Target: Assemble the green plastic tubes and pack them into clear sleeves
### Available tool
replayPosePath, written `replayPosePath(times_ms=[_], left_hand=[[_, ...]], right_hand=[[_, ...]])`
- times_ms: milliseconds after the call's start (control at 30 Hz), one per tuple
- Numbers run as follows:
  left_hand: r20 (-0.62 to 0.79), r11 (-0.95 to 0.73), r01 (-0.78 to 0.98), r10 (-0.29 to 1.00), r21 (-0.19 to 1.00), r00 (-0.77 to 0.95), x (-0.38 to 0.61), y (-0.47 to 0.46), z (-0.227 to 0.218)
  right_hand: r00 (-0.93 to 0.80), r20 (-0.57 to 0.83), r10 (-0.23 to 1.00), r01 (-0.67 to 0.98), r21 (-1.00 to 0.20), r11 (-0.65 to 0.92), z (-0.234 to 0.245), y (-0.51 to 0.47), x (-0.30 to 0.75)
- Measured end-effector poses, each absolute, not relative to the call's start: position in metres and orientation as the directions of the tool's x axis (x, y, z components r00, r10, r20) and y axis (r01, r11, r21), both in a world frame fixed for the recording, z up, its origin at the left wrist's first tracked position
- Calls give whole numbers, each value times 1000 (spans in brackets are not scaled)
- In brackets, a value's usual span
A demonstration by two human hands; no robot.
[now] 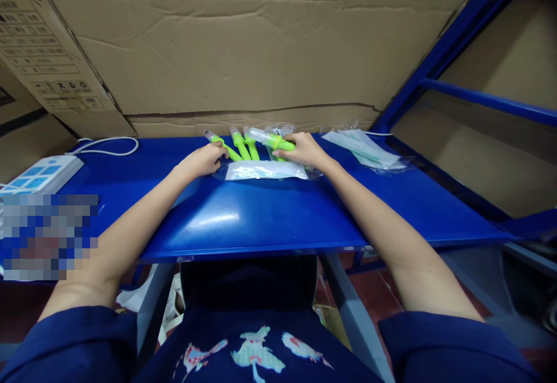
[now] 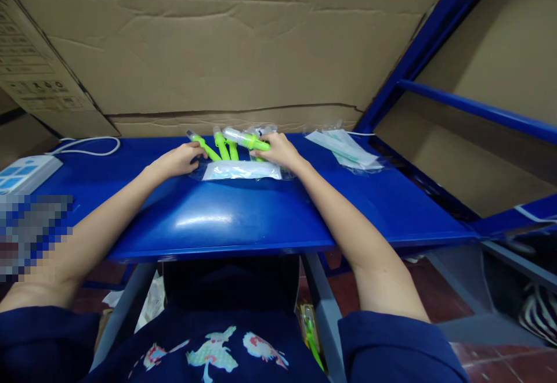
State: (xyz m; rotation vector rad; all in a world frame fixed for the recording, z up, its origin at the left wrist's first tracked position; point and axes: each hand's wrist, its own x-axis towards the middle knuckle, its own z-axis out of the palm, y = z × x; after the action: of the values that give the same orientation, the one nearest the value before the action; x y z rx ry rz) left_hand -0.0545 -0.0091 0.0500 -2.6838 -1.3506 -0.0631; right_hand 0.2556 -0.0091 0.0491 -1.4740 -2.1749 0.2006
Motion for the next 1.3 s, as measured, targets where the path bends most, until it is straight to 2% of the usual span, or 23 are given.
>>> replayPosePath(times_ms=[100, 200, 433, 733, 1000, 1100, 1200, 1300], left_hand=[[133, -538, 835, 825, -115, 549, -50, -13, 48], [86, -512, 851, 849, -115, 522, -44, -21, 46], [66, -479, 865, 868, -149, 492, -35, -28, 41], [66, -418, 894, 899, -164, 432, -35, -27, 39], [149, -398, 908, 897, -132, 416, -35, -28, 44], [203, -362, 931, 909, -52, 364, -36, -29, 49], [249, -369, 926, 907, 82, 340, -40, -27, 48], [302, -450, 811, 886, 374, 352, -40, -21, 42]], right_hand=[[-325, 320, 890, 777, -445, 444, 50, -14, 250], [-366, 281, 887, 733, -500, 461, 50, -19, 244], [-413, 118, 903, 653, -652, 384, 48, -29, 231], [-468, -23, 883, 674, -655, 341, 49, -31, 232], [-502, -72, 862, 667, -666, 333, 56, -33, 236], [-489, -33, 872, 620, -716, 321, 62, -36, 235], [-455, 29, 890, 564, -764, 314, 62, -34, 236], [-416, 95, 904, 489, -815, 310, 57, -29, 237]])
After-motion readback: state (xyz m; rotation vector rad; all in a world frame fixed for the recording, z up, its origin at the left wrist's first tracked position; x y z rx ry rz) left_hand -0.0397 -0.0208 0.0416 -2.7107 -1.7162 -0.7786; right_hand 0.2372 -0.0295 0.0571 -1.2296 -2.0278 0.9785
